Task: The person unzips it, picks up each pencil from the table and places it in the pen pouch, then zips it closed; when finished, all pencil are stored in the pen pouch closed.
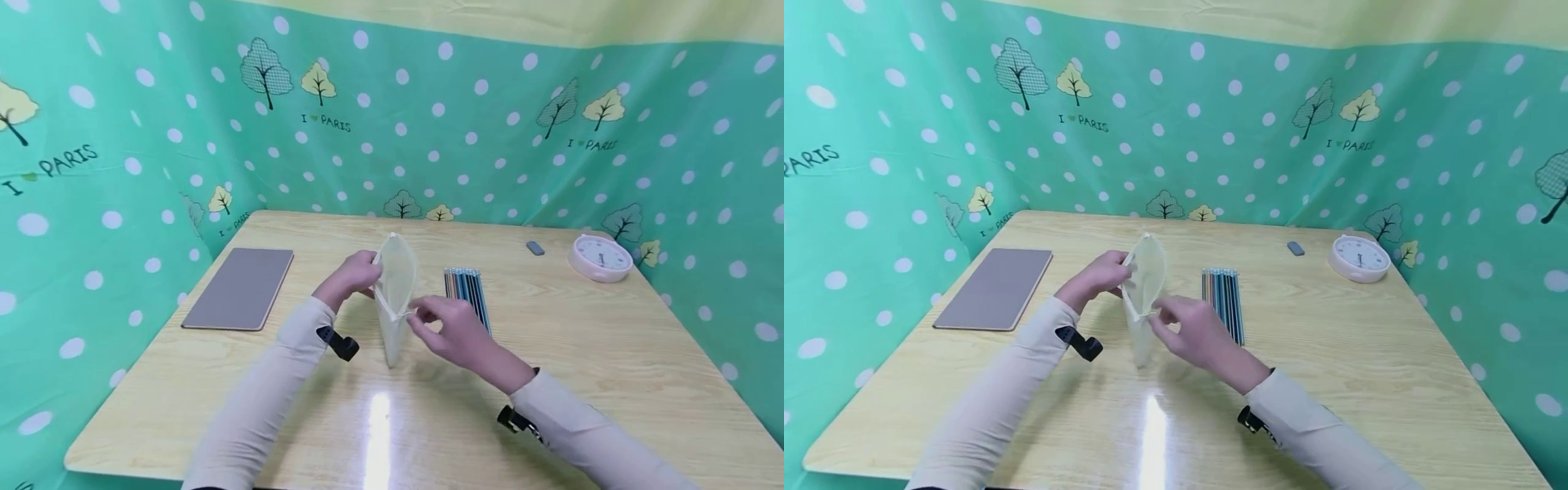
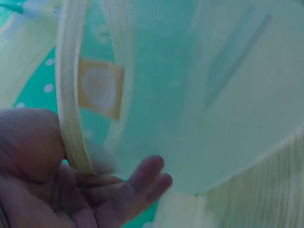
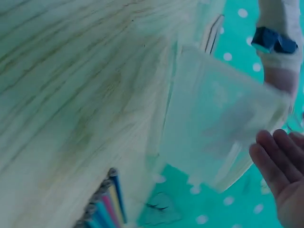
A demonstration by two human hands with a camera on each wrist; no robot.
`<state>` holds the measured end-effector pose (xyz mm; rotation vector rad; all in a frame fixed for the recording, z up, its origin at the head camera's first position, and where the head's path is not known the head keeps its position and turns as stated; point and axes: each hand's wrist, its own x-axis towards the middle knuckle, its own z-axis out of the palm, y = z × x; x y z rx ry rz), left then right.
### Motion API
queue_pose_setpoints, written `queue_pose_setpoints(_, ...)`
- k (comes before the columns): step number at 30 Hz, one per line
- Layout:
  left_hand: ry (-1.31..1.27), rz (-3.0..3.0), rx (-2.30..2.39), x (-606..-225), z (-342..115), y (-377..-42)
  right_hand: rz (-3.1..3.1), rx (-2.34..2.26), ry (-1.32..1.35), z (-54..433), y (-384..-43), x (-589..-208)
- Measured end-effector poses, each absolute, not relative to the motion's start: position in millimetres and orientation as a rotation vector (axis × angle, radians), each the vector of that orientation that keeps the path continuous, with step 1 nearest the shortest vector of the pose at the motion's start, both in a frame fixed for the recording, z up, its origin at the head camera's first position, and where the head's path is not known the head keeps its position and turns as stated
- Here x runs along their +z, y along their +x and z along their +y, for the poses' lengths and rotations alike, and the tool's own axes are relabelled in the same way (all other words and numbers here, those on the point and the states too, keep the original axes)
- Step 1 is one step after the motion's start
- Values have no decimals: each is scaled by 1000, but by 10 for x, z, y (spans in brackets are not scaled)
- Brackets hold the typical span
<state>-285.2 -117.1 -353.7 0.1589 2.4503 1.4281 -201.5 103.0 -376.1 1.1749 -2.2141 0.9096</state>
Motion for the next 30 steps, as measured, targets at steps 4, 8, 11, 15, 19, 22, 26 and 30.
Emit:
queue_pose_setpoints(4, 115, 2497, 1366, -3542, -1200, -2882, -2594, 1425, 735, 1298, -2295, -3741)
queue_pose_setpoints(8, 75, 2481, 1332, -3518, -1244, -2903, -2830, 1795, 164, 1689, -2710, -3761)
queue_pose_setpoints(11, 85, 2444, 1315, -3510, -1272, -2923, -2962, 1768, -34, 1918, -2954, -3837)
queue_pose_setpoints(15, 136, 2426, 1306, -3495, -1265, -2975, -3139, 1417, -67, 2079, -3178, -3963)
queue_pose_setpoints(19, 157, 2435, 1294, -3485, -1284, -2951, -3172, 1237, -56, 2080, -3295, -4120)
queue_pose_setpoints(22, 175, 2438, 1281, -3484, -1295, -2952, -3143, 1202, -69, 2049, -3304, -4169)
queue_pose_setpoints(26, 189, 2433, 1278, -3495, -1319, -2975, -3126, 1134, -110, 2006, -3309, -4170)
queue_pose_setpoints(30, 187, 2431, 1260, -3513, -1346, -2989, -3146, 1057, -112, 1988, -3331, -4188)
